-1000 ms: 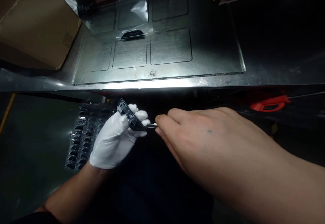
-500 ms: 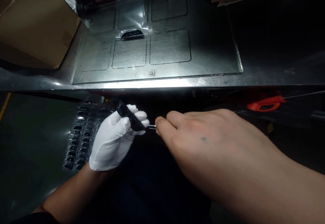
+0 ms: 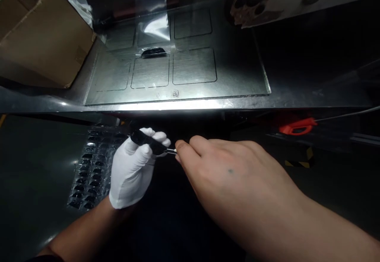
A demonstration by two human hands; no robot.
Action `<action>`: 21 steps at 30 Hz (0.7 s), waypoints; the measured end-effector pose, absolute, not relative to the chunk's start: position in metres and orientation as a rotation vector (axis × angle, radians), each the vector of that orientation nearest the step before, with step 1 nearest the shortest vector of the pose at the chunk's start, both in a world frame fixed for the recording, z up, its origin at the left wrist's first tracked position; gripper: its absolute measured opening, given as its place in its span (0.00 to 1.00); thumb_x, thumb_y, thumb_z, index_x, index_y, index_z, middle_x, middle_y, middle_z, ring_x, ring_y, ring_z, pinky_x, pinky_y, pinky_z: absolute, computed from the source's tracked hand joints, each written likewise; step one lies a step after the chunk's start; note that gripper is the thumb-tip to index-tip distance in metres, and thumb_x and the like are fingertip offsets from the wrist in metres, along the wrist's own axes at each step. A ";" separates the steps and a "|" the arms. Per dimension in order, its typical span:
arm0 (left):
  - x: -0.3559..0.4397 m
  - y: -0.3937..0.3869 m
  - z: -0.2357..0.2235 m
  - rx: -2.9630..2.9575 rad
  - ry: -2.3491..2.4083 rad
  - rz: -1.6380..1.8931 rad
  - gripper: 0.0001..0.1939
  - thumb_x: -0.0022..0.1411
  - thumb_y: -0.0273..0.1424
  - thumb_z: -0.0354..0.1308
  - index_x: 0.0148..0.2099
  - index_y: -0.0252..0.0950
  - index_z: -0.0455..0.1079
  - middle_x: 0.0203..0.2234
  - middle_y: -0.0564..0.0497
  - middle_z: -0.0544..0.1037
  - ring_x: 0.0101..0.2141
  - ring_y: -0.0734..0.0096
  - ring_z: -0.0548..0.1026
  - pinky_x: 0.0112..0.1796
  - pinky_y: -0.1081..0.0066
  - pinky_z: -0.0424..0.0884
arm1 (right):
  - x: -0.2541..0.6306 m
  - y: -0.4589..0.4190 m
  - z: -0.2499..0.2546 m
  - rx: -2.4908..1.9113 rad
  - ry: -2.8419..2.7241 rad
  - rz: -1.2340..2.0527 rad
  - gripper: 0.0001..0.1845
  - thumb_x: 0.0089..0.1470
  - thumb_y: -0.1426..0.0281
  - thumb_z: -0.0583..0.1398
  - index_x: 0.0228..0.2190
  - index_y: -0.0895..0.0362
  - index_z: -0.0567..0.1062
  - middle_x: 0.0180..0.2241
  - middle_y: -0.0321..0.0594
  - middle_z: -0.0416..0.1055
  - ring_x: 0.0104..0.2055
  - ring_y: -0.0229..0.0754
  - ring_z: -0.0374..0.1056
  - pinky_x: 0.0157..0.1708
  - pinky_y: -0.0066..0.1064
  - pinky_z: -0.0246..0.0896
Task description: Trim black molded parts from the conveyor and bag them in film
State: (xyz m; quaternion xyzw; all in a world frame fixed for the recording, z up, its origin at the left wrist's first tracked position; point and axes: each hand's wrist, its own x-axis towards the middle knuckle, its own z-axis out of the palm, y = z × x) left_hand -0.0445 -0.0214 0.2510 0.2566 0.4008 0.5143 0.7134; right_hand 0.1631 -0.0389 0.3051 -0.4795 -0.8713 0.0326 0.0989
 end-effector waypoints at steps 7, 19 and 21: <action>-0.042 -0.007 0.253 0.433 0.705 0.991 0.10 0.69 0.33 0.68 0.51 0.42 0.79 0.47 0.50 0.83 0.46 0.67 0.84 0.43 0.73 0.82 | 0.218 -0.011 0.295 -1.697 -2.316 -0.130 0.18 0.72 0.63 0.56 0.60 0.49 0.75 0.49 0.35 0.81 0.42 0.41 0.77 0.32 0.34 0.63; 0.010 0.024 0.247 0.360 0.597 0.872 0.13 0.67 0.37 0.70 0.51 0.41 0.79 0.49 0.47 0.81 0.43 0.69 0.84 0.39 0.76 0.81 | 0.278 0.088 0.236 -1.865 -1.849 -0.151 0.23 0.71 0.61 0.56 0.59 0.59 0.79 0.54 0.54 0.76 0.59 0.59 0.70 0.57 0.48 0.66; 0.018 0.027 0.246 0.374 0.615 0.863 0.13 0.68 0.39 0.69 0.52 0.41 0.79 0.52 0.45 0.81 0.40 0.69 0.84 0.37 0.77 0.81 | 0.282 0.053 0.223 -1.739 -1.802 -0.116 0.21 0.69 0.64 0.59 0.59 0.55 0.77 0.57 0.51 0.75 0.61 0.58 0.69 0.63 0.49 0.63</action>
